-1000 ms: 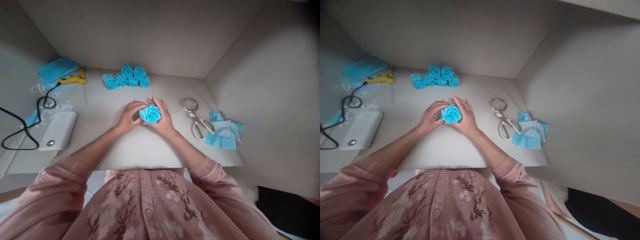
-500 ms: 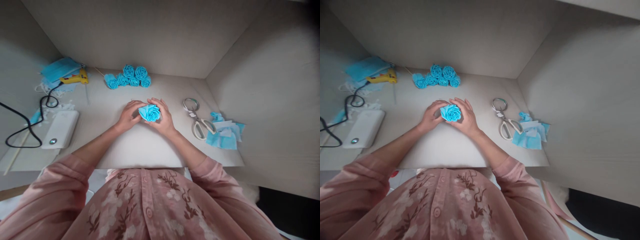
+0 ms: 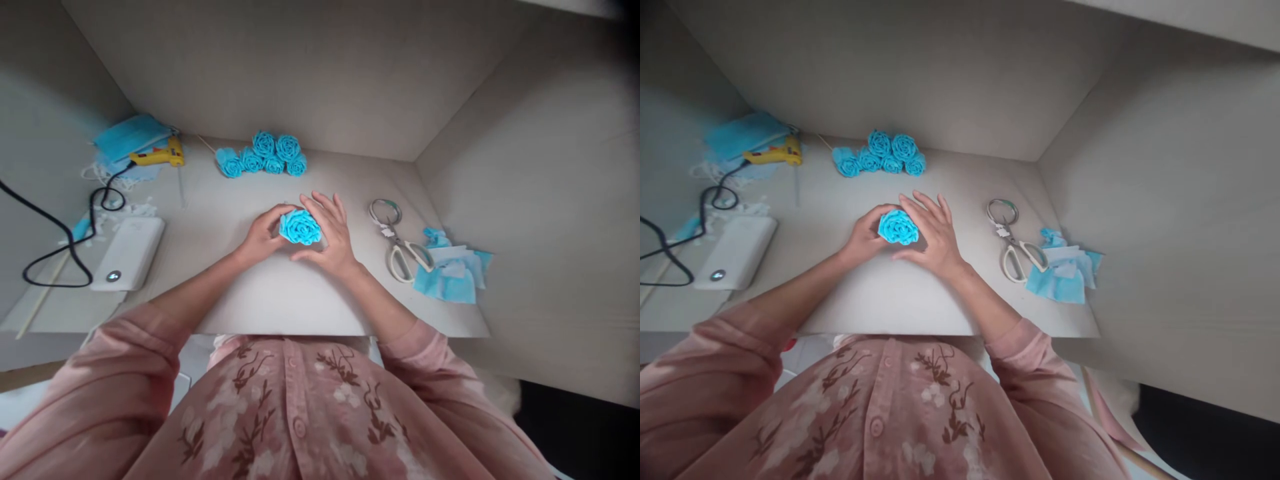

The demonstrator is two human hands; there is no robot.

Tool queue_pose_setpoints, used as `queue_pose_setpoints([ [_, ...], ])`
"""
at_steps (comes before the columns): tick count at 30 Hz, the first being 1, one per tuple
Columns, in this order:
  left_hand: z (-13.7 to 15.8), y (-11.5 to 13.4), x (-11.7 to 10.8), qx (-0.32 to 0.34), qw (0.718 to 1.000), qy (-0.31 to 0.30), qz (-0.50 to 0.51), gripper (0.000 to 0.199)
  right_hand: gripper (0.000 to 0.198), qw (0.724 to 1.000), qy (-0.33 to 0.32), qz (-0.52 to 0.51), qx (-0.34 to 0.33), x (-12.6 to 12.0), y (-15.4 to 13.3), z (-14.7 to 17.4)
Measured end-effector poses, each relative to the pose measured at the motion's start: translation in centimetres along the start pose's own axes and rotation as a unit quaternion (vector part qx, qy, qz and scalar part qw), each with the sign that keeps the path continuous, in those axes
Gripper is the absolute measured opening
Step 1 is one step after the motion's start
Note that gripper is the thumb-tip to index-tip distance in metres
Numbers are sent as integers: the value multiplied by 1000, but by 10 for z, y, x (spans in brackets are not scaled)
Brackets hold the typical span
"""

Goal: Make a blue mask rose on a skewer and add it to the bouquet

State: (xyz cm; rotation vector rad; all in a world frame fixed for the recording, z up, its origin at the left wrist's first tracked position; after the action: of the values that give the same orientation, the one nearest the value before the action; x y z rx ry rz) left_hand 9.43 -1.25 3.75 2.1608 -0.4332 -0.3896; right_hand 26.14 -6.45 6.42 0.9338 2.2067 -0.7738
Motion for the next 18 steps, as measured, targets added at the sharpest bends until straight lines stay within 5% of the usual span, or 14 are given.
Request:
queue_pose_setpoints([
  [4,-2,1,-4,-38,998,41,42,62,110,1000,-6,-20,3,-4,1,0],
  [15,-4,5,1,-25,997,6,66,57,57,998,69,5,-8,-13,3,1],
  [18,-5,1,0,-29,995,17,92,60,67,998,55,8,10,-10,7,0],
])
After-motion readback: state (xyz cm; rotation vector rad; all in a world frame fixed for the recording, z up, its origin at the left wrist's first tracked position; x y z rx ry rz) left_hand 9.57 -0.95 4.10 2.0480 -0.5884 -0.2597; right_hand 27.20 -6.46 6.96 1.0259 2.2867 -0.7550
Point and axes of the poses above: each hand's wrist, its own z-axis away from the middle knuckle, its own x-axis out of the palm, y = z × x, the point moved 5 cm from there along -z, towards the middle knuckle, and after that the axes turned 14 degrees about z, right-handed, at the moved point
